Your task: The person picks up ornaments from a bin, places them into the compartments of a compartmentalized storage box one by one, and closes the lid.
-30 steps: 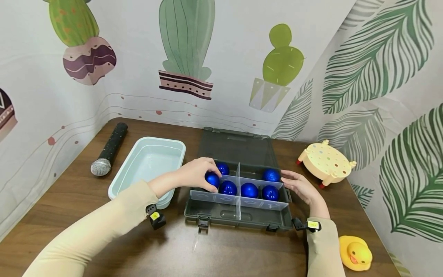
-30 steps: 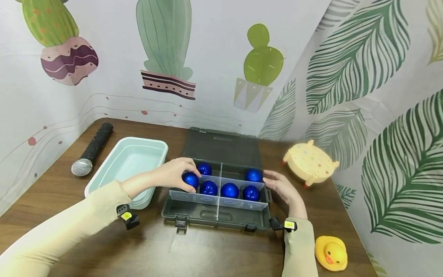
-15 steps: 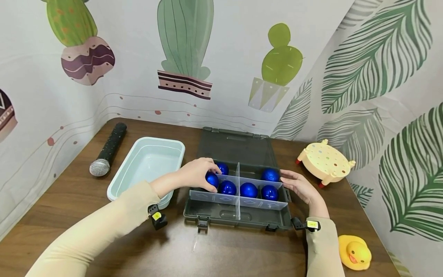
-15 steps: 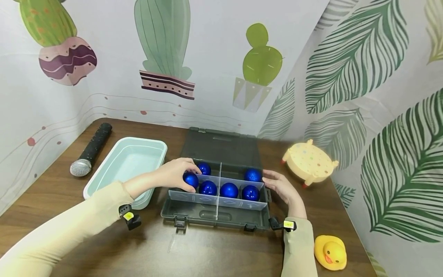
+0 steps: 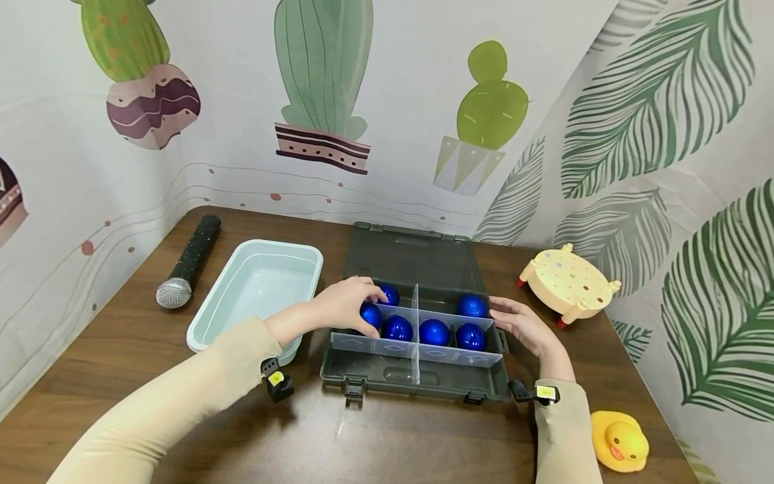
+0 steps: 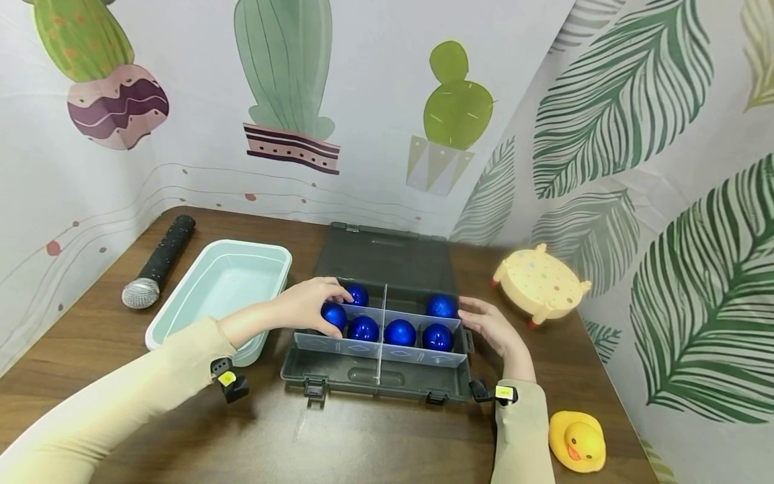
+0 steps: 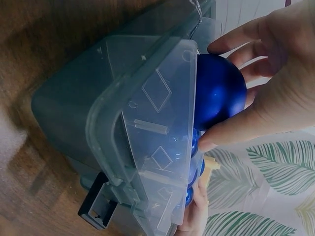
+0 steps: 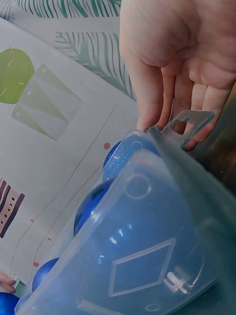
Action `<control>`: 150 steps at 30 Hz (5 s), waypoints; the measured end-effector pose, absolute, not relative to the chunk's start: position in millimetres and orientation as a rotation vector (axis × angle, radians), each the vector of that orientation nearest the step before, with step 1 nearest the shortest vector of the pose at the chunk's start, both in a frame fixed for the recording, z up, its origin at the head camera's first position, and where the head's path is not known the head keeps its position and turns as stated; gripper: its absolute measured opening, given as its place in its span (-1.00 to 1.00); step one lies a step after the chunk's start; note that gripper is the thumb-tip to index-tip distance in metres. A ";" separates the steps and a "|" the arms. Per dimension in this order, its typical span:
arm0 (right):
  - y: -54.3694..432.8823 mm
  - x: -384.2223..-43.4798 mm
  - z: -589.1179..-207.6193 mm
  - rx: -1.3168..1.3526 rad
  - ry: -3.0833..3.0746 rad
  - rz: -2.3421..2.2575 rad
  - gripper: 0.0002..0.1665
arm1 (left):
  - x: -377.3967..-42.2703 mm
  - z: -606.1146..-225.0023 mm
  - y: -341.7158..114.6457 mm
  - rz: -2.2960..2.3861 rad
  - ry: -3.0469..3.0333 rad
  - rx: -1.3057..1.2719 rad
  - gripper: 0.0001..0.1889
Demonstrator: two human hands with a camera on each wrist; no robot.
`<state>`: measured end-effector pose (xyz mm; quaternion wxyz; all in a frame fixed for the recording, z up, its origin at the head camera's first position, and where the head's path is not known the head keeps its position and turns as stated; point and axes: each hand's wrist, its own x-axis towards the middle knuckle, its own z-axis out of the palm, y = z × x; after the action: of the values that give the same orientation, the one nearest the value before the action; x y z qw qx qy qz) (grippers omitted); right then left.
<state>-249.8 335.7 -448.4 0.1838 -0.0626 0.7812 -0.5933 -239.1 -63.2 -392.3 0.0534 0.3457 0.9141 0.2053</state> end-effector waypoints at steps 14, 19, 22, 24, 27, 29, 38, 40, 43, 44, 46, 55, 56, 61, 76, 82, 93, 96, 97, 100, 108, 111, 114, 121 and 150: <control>336.4 -251.3 -449.8 -0.170 2.202 -1.683 -0.26 | -239.1 -391.9 -65.1 0.581 2.771 1.041 -0.31; 335.6 -250.1 -449.9 -0.164 2.200 -1.688 -0.27 | -238.9 -390.9 -66.4 0.578 2.759 1.044 -0.36; 335.5 -249.1 -449.3 -0.159 2.199 -1.690 -0.28 | -240.4 -386.4 -67.3 0.598 2.743 1.038 -0.43; 335.8 -248.7 -449.2 -0.164 2.202 -1.689 -0.28 | -243.2 -381.0 -67.7 0.634 2.731 1.030 -0.49; 335.9 -248.4 -449.1 -0.170 2.202 -1.693 -0.29 | -252.2 -368.7 -68.8 0.711 2.730 1.020 -0.58; 335.7 -248.2 -448.8 -0.176 2.201 -1.693 -0.29 | -261.9 -358.7 -70.6 0.774 2.737 1.001 -0.62; 335.6 -246.9 -450.8 -0.170 2.192 -1.691 -0.29 | -322.9 -340.9 -89.4 1.142 2.579 0.594 -0.50; 335.4 -246.6 -451.4 -0.172 2.188 -1.686 -0.28 | -334.5 -346.1 -93.3 1.250 2.485 0.477 -0.48; 334.8 -246.1 -451.5 -0.168 2.187 -1.686 -0.28 | -349.5 -356.3 -96.9 1.392 2.380 0.319 -0.46; 334.7 -246.0 -451.4 -0.167 2.186 -1.686 -0.28 | -353.5 -359.4 -97.4 1.419 2.367 0.276 -0.45; 334.7 -245.9 -451.3 -0.163 2.186 -1.685 -0.27 | -360.7 -364.9 -97.3 1.458 2.356 0.203 -0.44; 337.0 -242.4 -450.7 -0.143 2.199 -1.656 -0.27 | -378.4 -381.3 -92.4 1.330 2.277 0.016 -0.30; 337.1 -242.1 -451.2 -0.144 2.198 -1.657 -0.27 | -377.9 -382.3 -92.0 1.304 2.273 0.011 -0.28; 336.4 -242.7 -453.5 -0.151 2.189 -1.674 -0.28 | -375.3 -385.8 -90.9 1.186 2.246 0.022 -0.23; 336.0 -247.1 -448.9 -0.174 2.212 -1.652 -0.28 | -383.6 -390.3 -78.7 0.938 2.369 0.112 -0.27; 336.0 -248.6 -447.9 -0.159 2.213 -1.652 -0.27 | -402.2 -409.0 -79.8 0.865 2.410 0.104 -0.19; 336.7 -248.8 -448.5 -0.157 2.220 -1.647 -0.28 | -467.9 -479.1 -98.1 1.002 2.396 0.036 -0.19; 336.6 -248.5 -448.6 -0.147 2.215 -1.651 -0.28 | -473.5 -479.9 -102.6 1.082 2.330 0.054 -0.26; 336.5 -248.5 -448.6 -0.144 2.211 -1.652 -0.28 | -478.8 -485.1 -104.8 1.117 2.318 0.069 -0.27; 335.7 -248.7 -447.8 -0.135 2.205 -1.657 -0.28 | -480.2 -486.5 -108.0 1.159 2.289 0.093 -0.28; 333.3 -249.6 -445.1 -0.121 2.216 -1.639 -0.27 | -421.8 -417.0 -95.5 1.087 2.318 0.050 -0.22; 333.1 -249.3 -445.2 -0.118 2.223 -1.628 -0.27 | -399.6 -395.4 -91.0 1.054 2.365 0.050 -0.23; 332.9 -249.2 -445.0 -0.114 2.222 -1.634 -0.27 | -406.1 -401.7 -98.6 1.106 2.380 0.108 -0.22; 331.5 -249.9 -441.8 -0.116 2.227 -1.638 -0.29 | -383.0 -380.6 -100.0 1.244 2.430 0.166 -0.34; 333.1 -246.1 -440.8 -0.149 2.257 -1.639 -0.30 | -332.7 -371.8 -121.2 1.488 2.523 0.515 -0.56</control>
<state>-246.1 333.1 -440.8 0.1734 -0.0526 0.7957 -0.5779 -332.7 -121.2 -371.8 0.0837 0.1727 0.8453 0.4987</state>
